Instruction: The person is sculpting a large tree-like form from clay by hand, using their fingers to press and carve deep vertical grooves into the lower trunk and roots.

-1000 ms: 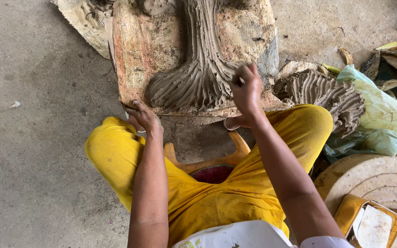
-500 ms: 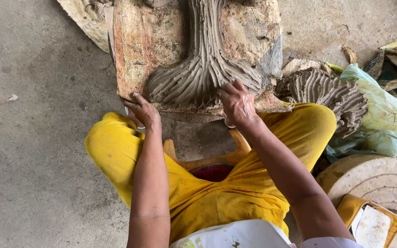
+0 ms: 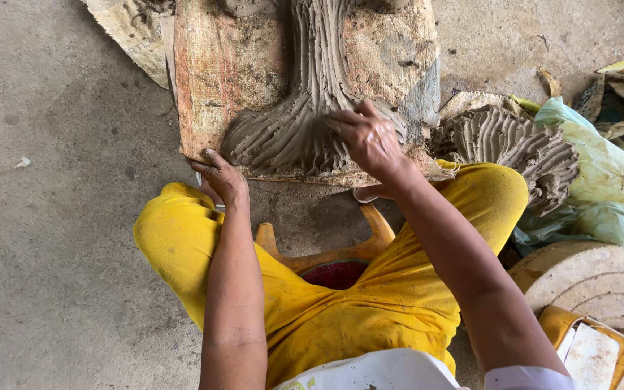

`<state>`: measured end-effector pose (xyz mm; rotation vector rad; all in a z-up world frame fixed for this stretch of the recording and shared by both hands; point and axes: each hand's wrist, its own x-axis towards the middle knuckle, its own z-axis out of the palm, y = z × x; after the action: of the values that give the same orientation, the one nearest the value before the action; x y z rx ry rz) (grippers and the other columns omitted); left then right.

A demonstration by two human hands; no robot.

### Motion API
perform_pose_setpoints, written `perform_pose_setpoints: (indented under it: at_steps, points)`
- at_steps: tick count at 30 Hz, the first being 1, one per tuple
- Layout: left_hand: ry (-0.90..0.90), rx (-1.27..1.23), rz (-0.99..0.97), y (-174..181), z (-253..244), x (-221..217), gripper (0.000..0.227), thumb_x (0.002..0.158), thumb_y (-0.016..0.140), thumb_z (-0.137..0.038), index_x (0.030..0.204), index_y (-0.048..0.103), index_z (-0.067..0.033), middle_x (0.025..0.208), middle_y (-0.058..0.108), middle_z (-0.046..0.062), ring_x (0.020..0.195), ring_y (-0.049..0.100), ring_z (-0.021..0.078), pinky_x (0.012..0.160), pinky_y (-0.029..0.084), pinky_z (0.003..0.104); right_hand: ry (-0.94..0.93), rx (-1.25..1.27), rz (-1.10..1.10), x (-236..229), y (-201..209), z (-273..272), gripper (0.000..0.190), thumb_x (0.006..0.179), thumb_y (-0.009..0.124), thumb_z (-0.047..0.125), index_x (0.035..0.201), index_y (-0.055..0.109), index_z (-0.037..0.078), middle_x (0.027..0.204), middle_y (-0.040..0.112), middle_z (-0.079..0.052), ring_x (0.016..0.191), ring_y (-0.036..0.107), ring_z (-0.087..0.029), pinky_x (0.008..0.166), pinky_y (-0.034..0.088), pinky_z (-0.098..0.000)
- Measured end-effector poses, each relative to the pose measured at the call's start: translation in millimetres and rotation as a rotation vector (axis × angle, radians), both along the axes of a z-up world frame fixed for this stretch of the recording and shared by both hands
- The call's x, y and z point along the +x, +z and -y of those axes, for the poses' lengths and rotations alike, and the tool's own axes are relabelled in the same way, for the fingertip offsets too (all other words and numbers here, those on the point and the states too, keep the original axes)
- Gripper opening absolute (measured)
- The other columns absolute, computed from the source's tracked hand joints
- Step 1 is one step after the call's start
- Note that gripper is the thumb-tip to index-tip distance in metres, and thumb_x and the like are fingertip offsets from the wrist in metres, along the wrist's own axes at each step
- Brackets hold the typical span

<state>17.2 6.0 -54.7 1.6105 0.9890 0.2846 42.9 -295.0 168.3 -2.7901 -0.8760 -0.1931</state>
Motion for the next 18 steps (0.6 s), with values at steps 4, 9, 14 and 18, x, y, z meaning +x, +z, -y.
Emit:
perform_pose_setpoints:
  at_steps: [4, 9, 14, 18]
  points:
    - [-0.046, 0.023, -0.001, 10, -3, 0, 0.071, 0.108, 0.040, -0.039, 0.162, 0.003, -0.0123, 0.152, 0.046, 0.028, 0.135, 0.056, 0.0384, 0.114, 0.047, 0.044, 0.105, -0.068, 0.134, -36, 3, 35, 0.044, 0.078, 0.075, 0.019, 0.120, 0.078, 0.009, 0.126, 0.074, -0.010, 0.099, 0.063, -0.021, 0.070, 0.058, -0.0258]
    - [-0.072, 0.018, 0.059, -10, -9, 3, 0.072, 0.109, 0.041, -0.038, 0.162, 0.000, -0.0118, 0.158, 0.036, 0.031, 0.140, 0.049, 0.0406, 0.117, 0.042, 0.046, -0.296, -0.090, -0.248, -36, -6, 73, 0.011, 0.094, 0.074, 0.009, 0.083, 0.075, 0.011, 0.104, 0.072, -0.010, 0.093, 0.060, -0.018, 0.072, 0.060, -0.0282]
    - [-0.070, -0.013, -0.029, 4, -9, 4, 0.069, 0.107, 0.038, -0.042, 0.161, 0.005, -0.0165, 0.154, 0.043, 0.028, 0.135, 0.054, 0.0401, 0.113, 0.049, 0.046, -0.225, 0.067, -0.043, 7, -5, 54, 0.020, 0.098, 0.066, -0.003, 0.103, 0.077, 0.013, 0.119, 0.074, -0.004, 0.102, 0.060, -0.020, 0.081, 0.061, -0.0291]
    - [-0.158, 0.130, -0.300, 22, -13, 4, 0.067, 0.111, 0.033, -0.048, 0.163, 0.004, -0.0170, 0.155, 0.052, 0.018, 0.141, 0.052, 0.0359, 0.124, 0.018, 0.059, 0.012, -0.120, 0.021, 9, 7, 44, 0.041, 0.090, 0.065, -0.006, 0.120, 0.081, 0.017, 0.126, 0.074, -0.003, 0.096, 0.060, -0.024, 0.064, 0.058, -0.0291]
